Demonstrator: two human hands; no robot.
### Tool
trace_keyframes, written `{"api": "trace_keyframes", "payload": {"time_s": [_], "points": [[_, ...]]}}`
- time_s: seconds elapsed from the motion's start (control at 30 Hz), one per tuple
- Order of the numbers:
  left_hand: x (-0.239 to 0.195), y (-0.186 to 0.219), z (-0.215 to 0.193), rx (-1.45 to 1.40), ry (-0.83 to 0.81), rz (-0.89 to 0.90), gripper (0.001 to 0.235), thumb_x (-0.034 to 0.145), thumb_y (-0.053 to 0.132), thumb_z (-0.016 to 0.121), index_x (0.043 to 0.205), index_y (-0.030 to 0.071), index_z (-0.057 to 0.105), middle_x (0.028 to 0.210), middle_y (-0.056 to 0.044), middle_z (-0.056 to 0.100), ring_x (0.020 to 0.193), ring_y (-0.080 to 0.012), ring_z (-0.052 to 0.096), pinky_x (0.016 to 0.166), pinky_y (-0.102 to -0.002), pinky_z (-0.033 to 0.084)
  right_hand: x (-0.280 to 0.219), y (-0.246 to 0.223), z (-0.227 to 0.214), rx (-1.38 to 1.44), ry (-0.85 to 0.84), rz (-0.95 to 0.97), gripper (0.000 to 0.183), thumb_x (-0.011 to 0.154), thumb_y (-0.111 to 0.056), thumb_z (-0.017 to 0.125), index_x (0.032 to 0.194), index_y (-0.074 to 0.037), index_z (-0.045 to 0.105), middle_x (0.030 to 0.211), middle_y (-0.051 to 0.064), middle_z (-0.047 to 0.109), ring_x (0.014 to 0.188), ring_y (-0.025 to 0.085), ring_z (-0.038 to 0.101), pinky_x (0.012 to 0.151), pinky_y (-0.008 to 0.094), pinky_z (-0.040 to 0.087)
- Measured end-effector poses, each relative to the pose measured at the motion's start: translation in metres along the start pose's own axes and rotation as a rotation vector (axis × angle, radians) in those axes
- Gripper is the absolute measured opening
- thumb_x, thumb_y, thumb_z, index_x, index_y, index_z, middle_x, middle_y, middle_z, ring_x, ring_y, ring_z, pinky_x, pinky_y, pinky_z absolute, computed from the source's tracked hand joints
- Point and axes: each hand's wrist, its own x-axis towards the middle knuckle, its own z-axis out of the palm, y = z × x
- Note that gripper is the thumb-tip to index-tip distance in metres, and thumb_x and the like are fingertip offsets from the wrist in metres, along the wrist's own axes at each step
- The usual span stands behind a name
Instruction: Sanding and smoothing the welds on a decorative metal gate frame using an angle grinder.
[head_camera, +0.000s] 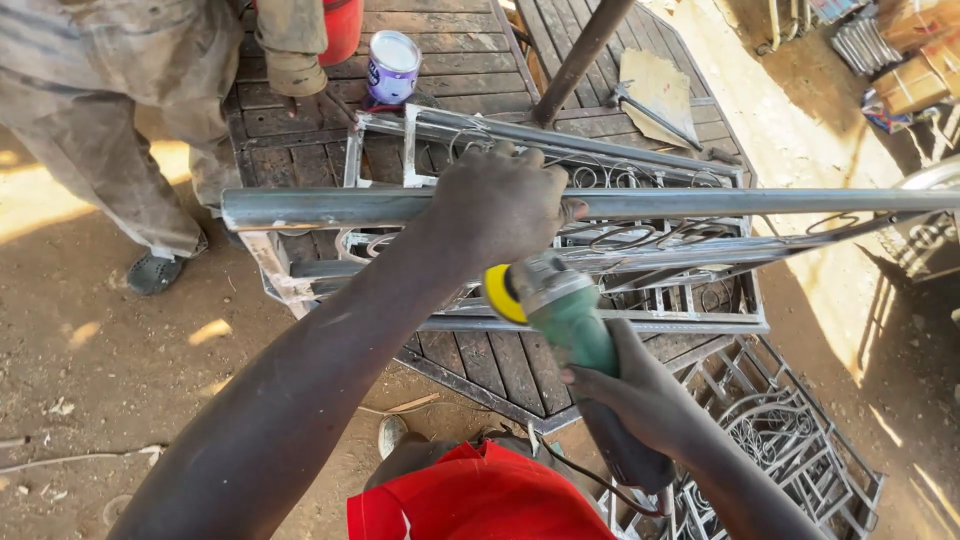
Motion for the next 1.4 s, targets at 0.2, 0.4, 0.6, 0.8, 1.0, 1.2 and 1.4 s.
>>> {"api": "trace_keyframes", "payload": {"time_s": [0.2,0.4,0.6,0.8,1.0,1.2,1.4], "points": [[-0.014,0.007,-0.036,-0.173,-0.202,-0.063,0.047,0.109,0.047,0.033,0.132,0.014,0.057,0.136,-0.014,0.058,0.128,-0.0382,0.054,0.104,-0.06,0.043,0.007,0.023,-0.008,-0.005,0.026,-0.012,0.043,0.083,-0.02,0.079,0.116,-0.01,0.054,0.089,0.012,0.065,0.073,0.022,0.061,0.059,0.037,0.054],[0.001,-0.003,-0.034,-0.276,-0.315,0.019,0.033,0.109,0.033,0.038,0.125,0.013,0.057,0.126,-0.011,0.063,0.113,-0.0303,0.06,0.087,-0.052,0.045,-0.001,0.017,-0.007,0.051,0.142,0.048,0.045,0.085,-0.023,0.076,0.121,-0.007,0.055,0.093,0.014,0.063,0.072,0.025,0.059,0.059,0.038,0.051],[0.007,-0.012,-0.025,-0.361,-0.286,0.03,0.056,0.105,0.039,0.041,0.156,0.015,0.042,0.159,-0.012,0.041,0.141,-0.0355,0.044,0.109,-0.055,0.036,-0.006,-0.009,0.016,-0.048,0.001,-0.011,0.047,0.083,-0.025,0.082,0.117,-0.011,0.052,0.088,0.009,0.059,0.076,0.02,0.06,0.063,0.034,0.048],[0.014,-0.016,-0.017,-0.352,-0.21,0.074,0.053,0.104,0.038,0.047,0.15,0.012,0.051,0.153,-0.015,0.05,0.134,-0.0369,0.052,0.103,-0.054,0.044,-0.005,-0.02,0.016,-0.1,0.015,0.003,0.045,0.084,-0.025,0.08,0.117,-0.014,0.053,0.088,0.012,0.067,0.072,0.022,0.062,0.061,0.036,0.047],[0.015,-0.021,-0.023,-0.436,-0.284,0.073,0.057,0.104,0.035,0.046,0.154,0.009,0.043,0.159,-0.012,0.046,0.143,-0.0296,0.047,0.112,-0.048,0.037,-0.008,-0.024,0.013,-0.128,-0.012,0.032,0.043,0.087,-0.026,0.079,0.115,-0.014,0.049,0.087,0.012,0.067,0.068,0.022,0.06,0.058,0.036,0.045],[0.009,-0.021,-0.033,-0.488,-0.319,0.011,0.056,0.099,0.039,0.052,0.151,0.017,0.051,0.152,-0.006,0.057,0.134,-0.0249,0.056,0.106,-0.043,0.042,-0.01,-0.03,0.019,-0.17,-0.055,0.007,0.05,0.082,-0.034,0.079,0.121,-0.018,0.053,0.082,0.008,0.064,0.066,0.02,0.055,0.061,0.036,0.041],[0.008,-0.024,-0.032,-0.507,-0.298,0.035,0.055,0.099,0.041,0.053,0.15,0.018,0.053,0.153,-0.003,0.058,0.134,-0.0224,0.057,0.106,-0.041,0.042,-0.018,-0.043,0.026,-0.307,-0.128,0.008,0.063,0.08,-0.04,0.08,0.132,-0.023,0.048,0.1,0.008,0.074,0.072,0.022,0.069,0.06,0.035,0.052]]}}
